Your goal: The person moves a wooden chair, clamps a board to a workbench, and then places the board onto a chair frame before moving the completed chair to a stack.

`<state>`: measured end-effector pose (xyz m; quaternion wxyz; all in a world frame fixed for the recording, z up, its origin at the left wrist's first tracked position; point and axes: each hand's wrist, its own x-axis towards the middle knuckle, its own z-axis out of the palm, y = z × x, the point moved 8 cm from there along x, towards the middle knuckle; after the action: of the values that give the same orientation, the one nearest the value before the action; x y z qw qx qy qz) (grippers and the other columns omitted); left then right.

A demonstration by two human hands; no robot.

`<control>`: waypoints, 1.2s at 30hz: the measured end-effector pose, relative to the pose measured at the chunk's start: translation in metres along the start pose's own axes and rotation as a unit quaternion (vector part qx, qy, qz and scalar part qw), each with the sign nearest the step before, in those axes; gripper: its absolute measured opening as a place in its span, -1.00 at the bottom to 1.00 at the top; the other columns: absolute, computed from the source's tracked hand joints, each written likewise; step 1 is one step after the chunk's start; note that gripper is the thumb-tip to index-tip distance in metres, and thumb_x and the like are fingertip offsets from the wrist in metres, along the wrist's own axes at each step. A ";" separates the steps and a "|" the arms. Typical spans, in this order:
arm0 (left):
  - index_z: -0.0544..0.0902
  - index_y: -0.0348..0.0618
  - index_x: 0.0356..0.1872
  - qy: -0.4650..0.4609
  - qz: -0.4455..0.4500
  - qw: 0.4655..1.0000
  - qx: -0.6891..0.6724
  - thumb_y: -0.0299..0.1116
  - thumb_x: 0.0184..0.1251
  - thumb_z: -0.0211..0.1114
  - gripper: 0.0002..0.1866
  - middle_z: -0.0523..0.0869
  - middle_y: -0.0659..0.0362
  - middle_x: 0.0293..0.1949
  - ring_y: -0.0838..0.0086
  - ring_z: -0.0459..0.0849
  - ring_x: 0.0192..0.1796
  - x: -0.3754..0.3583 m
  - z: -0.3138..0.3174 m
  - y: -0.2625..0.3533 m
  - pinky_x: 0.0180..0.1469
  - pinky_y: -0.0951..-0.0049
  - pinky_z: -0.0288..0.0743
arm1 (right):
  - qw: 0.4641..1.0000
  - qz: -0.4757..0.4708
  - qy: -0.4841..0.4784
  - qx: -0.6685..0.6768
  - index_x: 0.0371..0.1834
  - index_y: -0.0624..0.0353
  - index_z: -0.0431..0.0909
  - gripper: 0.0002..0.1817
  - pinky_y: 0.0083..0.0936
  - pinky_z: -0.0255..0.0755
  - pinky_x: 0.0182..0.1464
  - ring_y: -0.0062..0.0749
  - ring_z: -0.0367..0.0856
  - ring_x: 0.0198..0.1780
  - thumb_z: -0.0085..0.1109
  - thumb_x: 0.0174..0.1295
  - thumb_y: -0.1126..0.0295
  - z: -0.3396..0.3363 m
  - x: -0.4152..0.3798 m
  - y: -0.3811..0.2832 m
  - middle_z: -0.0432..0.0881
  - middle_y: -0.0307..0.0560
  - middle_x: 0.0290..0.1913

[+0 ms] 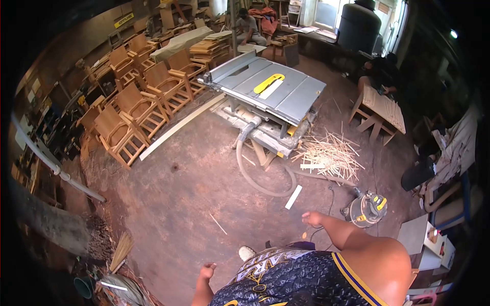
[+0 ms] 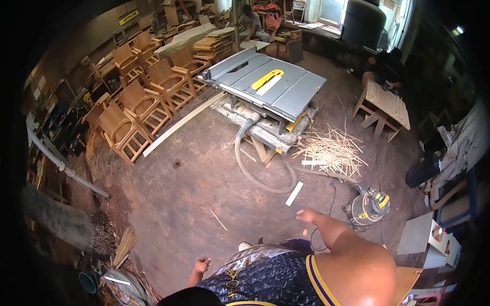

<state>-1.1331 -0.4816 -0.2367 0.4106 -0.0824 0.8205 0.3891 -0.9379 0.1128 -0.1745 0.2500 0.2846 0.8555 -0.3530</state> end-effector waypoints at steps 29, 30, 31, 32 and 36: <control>0.58 -0.21 -0.11 0.125 -0.060 0.977 -0.162 -0.21 0.24 0.27 -0.68 0.63 0.21 -0.39 0.54 0.56 -0.39 0.258 -0.375 0.143 -0.35 0.47 0.46 | 0.983 -0.175 -0.049 -0.038 -0.06 0.09 0.58 -0.56 -0.29 0.42 0.02 -0.02 0.57 -0.08 0.13 0.08 0.06 -0.112 0.475 -0.537 0.62 0.09 -0.14; 0.58 -0.21 -0.14 0.102 -0.028 0.982 -0.159 -0.21 0.22 0.27 -0.69 0.58 0.26 -0.46 0.57 0.50 -0.45 0.281 -0.384 0.160 -0.45 0.52 0.40 | 0.980 -0.192 -0.028 -0.046 -0.03 0.10 0.57 -0.53 -0.31 0.42 0.03 -0.04 0.57 -0.06 0.14 0.07 0.06 -0.121 0.485 -0.544 0.62 0.11 -0.12; 0.57 -0.20 -0.17 0.078 0.003 0.985 -0.155 -0.21 0.21 0.28 -0.70 0.52 0.30 -0.52 0.61 0.45 -0.52 0.303 -0.396 0.174 -0.54 0.57 0.35 | 0.977 -0.208 -0.007 -0.054 0.00 0.11 0.55 -0.51 -0.32 0.42 0.05 -0.06 0.58 -0.05 0.16 0.05 0.05 -0.128 0.492 -0.550 0.62 0.13 -0.10; 0.57 -0.20 -0.17 0.071 0.006 0.987 -0.146 -0.21 0.21 0.28 -0.70 0.52 0.30 -0.52 0.61 0.45 -0.52 0.322 -0.411 0.181 -0.54 0.57 0.35 | 0.976 -0.204 0.001 -0.078 -0.02 0.12 0.56 -0.51 -0.32 0.41 0.06 -0.07 0.57 -0.04 0.16 0.04 0.05 -0.133 0.493 -0.555 0.61 0.13 -0.09; 0.61 -0.20 -0.25 0.001 0.058 0.997 -0.060 -0.19 0.23 0.23 -0.73 0.58 0.25 -0.49 0.55 0.51 -0.46 0.433 -0.477 0.192 -0.48 0.51 0.42 | 0.994 -0.059 0.039 -0.082 -0.08 0.16 0.59 -0.51 -0.35 0.39 0.11 -0.09 0.54 0.01 0.16 0.02 0.04 -0.119 0.510 -0.499 0.59 0.12 -0.05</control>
<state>-1.7926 -0.6077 -0.2746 0.3806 -0.0598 0.7998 0.4603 -1.6594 0.0661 -0.1910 0.2178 0.2256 0.9058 -0.2849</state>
